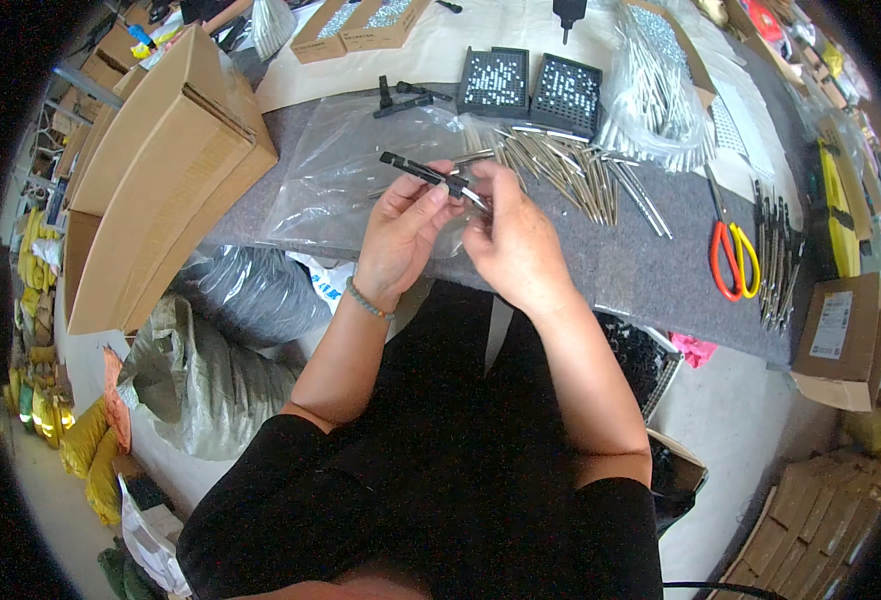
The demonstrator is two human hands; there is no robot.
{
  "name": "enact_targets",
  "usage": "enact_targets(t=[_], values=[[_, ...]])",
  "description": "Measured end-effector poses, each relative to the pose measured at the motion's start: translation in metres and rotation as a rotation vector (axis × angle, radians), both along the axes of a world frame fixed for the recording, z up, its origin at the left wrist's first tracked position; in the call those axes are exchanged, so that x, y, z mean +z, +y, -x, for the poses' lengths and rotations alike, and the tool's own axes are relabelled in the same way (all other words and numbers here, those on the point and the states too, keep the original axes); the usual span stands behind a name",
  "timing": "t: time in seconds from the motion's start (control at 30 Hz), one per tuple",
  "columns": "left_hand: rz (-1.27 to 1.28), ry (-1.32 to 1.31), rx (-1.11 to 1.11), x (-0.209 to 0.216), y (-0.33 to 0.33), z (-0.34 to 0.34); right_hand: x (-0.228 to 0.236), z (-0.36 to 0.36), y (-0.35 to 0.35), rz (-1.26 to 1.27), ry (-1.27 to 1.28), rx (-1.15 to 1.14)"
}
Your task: Assembling small metal components by inserting pins into tubes and using a powered tool.
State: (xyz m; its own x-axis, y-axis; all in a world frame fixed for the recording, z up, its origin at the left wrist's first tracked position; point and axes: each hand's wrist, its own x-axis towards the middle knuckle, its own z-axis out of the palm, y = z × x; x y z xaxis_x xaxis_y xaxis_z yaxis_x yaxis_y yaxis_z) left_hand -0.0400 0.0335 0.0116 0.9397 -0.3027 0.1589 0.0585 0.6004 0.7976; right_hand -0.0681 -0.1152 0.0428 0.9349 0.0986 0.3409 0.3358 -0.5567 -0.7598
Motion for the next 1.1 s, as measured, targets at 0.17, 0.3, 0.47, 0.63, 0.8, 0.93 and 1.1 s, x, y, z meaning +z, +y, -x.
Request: enact_targets(t=[0.17,0.3,0.47,0.63,0.8,0.93,1.1], values=[[0.044,0.094,-0.032,-0.015,-0.004,-0.002,-0.013,0.020,-0.014,0.097,-0.056,-0.099],[0.000,0.078,-0.043,-0.009,-0.011,0.001,-0.013,0.024,-0.012,0.071,-0.043,-0.133],[-0.002,0.063,-0.147,-0.008,-0.009,0.000,-0.009,0.025,-0.008,-0.183,0.190,-0.050],[0.060,0.062,-0.212,-0.007,-0.008,0.000,-0.014,0.023,-0.009,-0.448,0.369,0.034],[0.041,0.070,-0.214,-0.014,-0.004,0.000,-0.008,0.024,-0.007,-0.527,0.512,0.032],[0.010,0.052,-0.200,-0.014,-0.007,-0.001,-0.016,0.023,-0.005,-0.493,0.433,0.034],[0.014,0.047,-0.218,-0.015,-0.004,-0.001,-0.008,0.024,-0.005,-0.535,0.554,0.010]])
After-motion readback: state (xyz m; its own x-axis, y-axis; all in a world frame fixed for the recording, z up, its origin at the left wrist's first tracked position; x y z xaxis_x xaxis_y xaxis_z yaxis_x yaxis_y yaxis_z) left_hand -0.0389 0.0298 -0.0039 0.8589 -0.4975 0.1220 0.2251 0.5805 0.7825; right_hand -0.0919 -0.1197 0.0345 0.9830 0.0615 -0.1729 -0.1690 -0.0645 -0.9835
